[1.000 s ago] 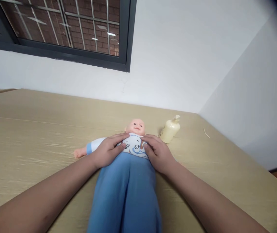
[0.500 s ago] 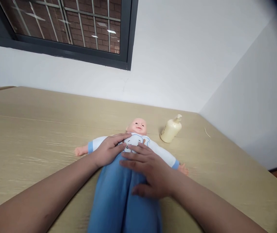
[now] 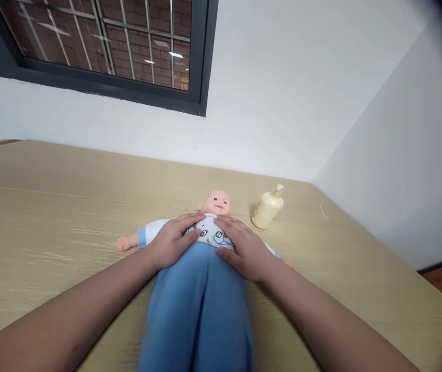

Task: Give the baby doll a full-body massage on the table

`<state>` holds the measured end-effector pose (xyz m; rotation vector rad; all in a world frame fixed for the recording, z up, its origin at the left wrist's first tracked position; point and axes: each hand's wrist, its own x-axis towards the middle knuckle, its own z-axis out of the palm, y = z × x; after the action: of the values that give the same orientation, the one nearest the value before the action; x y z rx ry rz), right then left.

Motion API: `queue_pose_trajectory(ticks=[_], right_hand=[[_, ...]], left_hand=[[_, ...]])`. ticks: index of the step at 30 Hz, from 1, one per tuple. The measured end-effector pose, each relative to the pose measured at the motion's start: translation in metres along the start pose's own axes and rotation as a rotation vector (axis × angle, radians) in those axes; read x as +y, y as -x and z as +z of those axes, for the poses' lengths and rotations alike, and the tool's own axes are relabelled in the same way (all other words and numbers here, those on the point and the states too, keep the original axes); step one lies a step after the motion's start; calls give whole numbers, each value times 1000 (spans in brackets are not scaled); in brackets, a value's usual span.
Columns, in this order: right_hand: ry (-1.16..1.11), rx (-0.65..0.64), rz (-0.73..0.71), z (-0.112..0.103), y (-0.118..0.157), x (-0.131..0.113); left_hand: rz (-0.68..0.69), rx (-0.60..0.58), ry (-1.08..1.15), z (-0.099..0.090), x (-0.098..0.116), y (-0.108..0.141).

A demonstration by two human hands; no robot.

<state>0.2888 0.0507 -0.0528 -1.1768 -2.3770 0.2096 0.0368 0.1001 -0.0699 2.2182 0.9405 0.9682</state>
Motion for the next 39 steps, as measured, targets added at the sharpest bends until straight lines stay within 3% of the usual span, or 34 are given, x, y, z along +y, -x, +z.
queue_pose_trajectory(ticks=[3, 6, 7, 10, 12, 14, 18, 23, 30, 36, 39], right_hand=[[-15, 86, 39, 5, 2, 0], [-59, 215, 64, 12, 4, 7], [-75, 245, 76, 14, 3, 10], [-112, 260, 116, 17, 1, 16], [-128, 254, 146, 16, -1, 17], [-134, 254, 169, 15, -2, 17], [-136, 240, 183, 14, -2, 14], [-131, 255, 184, 13, -2, 10], [-77, 232, 221, 8, -3, -4], [-43, 219, 199, 8, -3, -5], [-34, 280, 127, 5, 0, -12]], left_hand=[[54, 111, -67, -4, 8, 4], [276, 209, -104, -7, 31, 14], [369, 183, -75, -6, 42, 18], [571, -76, 123, 1, 75, 28], [588, -246, 143, 8, 90, 31], [549, -329, 110, 12, 95, 31], [474, -348, -13, 9, 84, 27], [368, -283, -180, -2, 52, 16], [168, -195, -165, -11, 5, 0], [120, -137, -122, -11, 1, -1], [116, -117, -104, -11, 2, -1]])
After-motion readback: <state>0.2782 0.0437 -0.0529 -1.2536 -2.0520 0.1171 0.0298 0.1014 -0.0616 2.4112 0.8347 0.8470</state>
